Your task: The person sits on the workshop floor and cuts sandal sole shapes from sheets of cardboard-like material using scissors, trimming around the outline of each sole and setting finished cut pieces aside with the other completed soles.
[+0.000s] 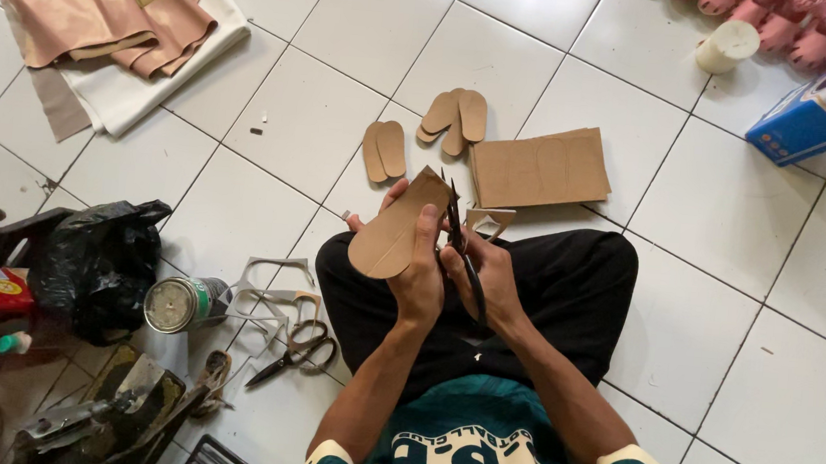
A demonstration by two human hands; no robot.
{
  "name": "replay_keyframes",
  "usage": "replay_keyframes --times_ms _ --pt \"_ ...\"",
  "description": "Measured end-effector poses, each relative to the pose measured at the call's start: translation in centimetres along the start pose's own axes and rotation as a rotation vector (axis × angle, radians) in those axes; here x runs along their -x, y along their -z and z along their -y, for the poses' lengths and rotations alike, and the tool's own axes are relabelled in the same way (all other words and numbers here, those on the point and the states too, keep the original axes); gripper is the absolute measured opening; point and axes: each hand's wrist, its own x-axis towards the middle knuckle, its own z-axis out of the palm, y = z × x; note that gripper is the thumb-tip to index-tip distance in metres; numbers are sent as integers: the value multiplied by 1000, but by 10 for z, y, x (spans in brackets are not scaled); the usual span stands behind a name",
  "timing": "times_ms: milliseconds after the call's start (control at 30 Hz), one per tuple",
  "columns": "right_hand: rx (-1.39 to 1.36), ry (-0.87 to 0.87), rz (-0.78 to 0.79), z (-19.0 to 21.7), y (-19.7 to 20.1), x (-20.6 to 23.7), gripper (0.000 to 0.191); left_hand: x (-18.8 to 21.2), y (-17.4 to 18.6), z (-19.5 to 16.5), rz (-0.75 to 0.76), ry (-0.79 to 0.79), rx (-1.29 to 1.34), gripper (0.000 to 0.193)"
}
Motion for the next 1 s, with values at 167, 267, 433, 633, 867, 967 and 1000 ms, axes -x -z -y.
replay_keyframes --times_ms 167,267,433,633,867,967,1000 --pt "74 24 -18 -2 0 -1 55 9 0 -1 -3 -109 -143 40" --pt "20 60 -1 -1 1 -2 54 12 1 -3 7 -139 -239 39" --pt "25 104 -14 4 4 -4 56 14 0 -9 56 -257 -383 33" --pt "85 19 -35 10 8 -3 57 14 5 -14 113 -24 -189 42" --pt "99 -2 -32 7 14 4 57 10 11 -16 169 -36 -133 43" --pt "109 59 -29 6 15 5 55 9 12 -18 185 -2 -86 44" --pt "104 60 -32 6 16 5 55 8 12 -20 193 3 -81 44"
